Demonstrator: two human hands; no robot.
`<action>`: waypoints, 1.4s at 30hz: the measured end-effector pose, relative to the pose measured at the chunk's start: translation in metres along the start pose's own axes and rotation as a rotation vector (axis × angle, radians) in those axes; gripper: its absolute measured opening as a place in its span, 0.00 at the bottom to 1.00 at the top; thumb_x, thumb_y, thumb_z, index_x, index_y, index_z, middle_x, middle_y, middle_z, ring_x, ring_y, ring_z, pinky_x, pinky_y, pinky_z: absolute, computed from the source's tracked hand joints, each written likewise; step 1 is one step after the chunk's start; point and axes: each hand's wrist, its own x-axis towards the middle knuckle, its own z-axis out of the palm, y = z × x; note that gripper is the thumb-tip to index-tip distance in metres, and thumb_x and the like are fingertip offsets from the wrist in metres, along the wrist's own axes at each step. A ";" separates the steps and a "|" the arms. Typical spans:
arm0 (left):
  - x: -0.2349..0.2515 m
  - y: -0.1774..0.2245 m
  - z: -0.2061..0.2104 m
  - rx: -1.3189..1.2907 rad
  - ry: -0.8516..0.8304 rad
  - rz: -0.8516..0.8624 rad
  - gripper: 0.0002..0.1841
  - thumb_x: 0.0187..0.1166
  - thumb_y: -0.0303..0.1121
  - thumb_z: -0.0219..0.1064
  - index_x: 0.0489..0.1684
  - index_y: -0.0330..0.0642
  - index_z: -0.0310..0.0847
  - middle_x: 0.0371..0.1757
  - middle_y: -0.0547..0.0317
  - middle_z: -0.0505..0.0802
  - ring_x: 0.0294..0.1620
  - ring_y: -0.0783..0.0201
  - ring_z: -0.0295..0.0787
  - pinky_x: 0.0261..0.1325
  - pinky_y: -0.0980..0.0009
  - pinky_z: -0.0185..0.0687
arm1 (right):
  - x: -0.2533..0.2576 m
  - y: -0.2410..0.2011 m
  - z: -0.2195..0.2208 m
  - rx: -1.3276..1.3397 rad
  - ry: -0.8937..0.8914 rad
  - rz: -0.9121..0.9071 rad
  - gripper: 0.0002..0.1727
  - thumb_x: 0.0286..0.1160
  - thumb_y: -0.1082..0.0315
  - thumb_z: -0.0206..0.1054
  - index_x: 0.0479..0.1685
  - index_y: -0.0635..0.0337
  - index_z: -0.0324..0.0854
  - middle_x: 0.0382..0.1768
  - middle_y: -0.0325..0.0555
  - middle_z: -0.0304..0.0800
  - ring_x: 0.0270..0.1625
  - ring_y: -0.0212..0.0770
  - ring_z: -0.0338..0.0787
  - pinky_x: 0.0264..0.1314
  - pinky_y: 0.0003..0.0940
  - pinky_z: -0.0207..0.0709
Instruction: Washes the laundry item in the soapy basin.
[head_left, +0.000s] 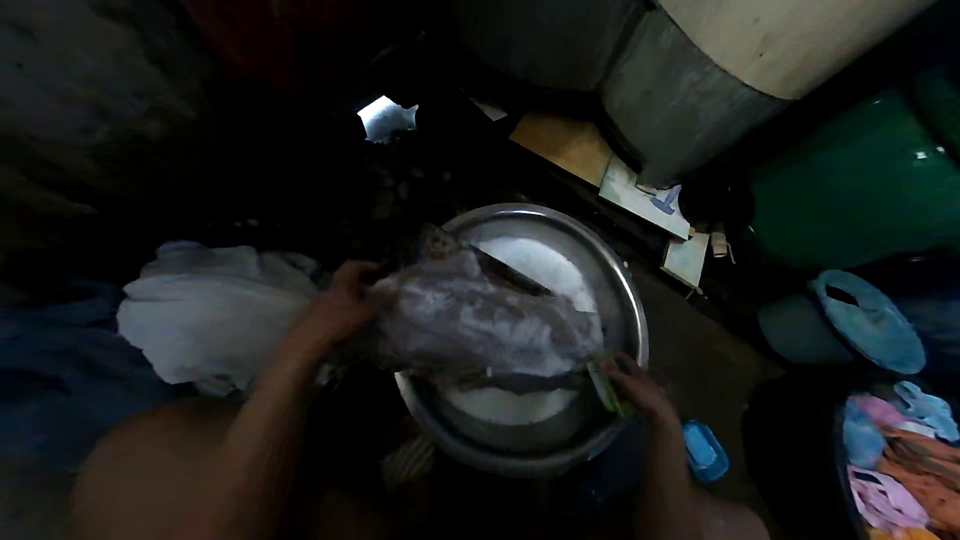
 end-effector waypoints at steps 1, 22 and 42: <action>0.007 -0.011 0.007 0.127 0.014 -0.035 0.38 0.81 0.42 0.73 0.89 0.45 0.59 0.71 0.29 0.82 0.67 0.31 0.83 0.66 0.31 0.76 | 0.005 -0.015 0.012 -0.145 -0.013 0.038 0.44 0.82 0.50 0.69 0.93 0.58 0.53 0.77 0.68 0.75 0.74 0.62 0.81 0.75 0.61 0.75; 0.086 -0.051 0.102 0.374 0.247 0.153 0.22 0.92 0.46 0.54 0.65 0.35 0.79 0.80 0.34 0.75 0.62 0.32 0.87 0.57 0.33 0.82 | 0.057 -0.103 0.138 -0.186 0.372 -0.151 0.30 0.88 0.59 0.60 0.86 0.62 0.66 0.74 0.66 0.80 0.72 0.60 0.85 0.74 0.56 0.78; 0.087 -0.051 0.098 0.379 0.210 0.161 0.20 0.90 0.36 0.58 0.69 0.29 0.76 0.82 0.30 0.73 0.66 0.28 0.84 0.59 0.31 0.80 | 0.045 -0.216 0.250 -0.186 0.079 -0.637 0.29 0.87 0.53 0.62 0.88 0.32 0.68 0.81 0.56 0.74 0.57 0.56 0.92 0.51 0.58 0.88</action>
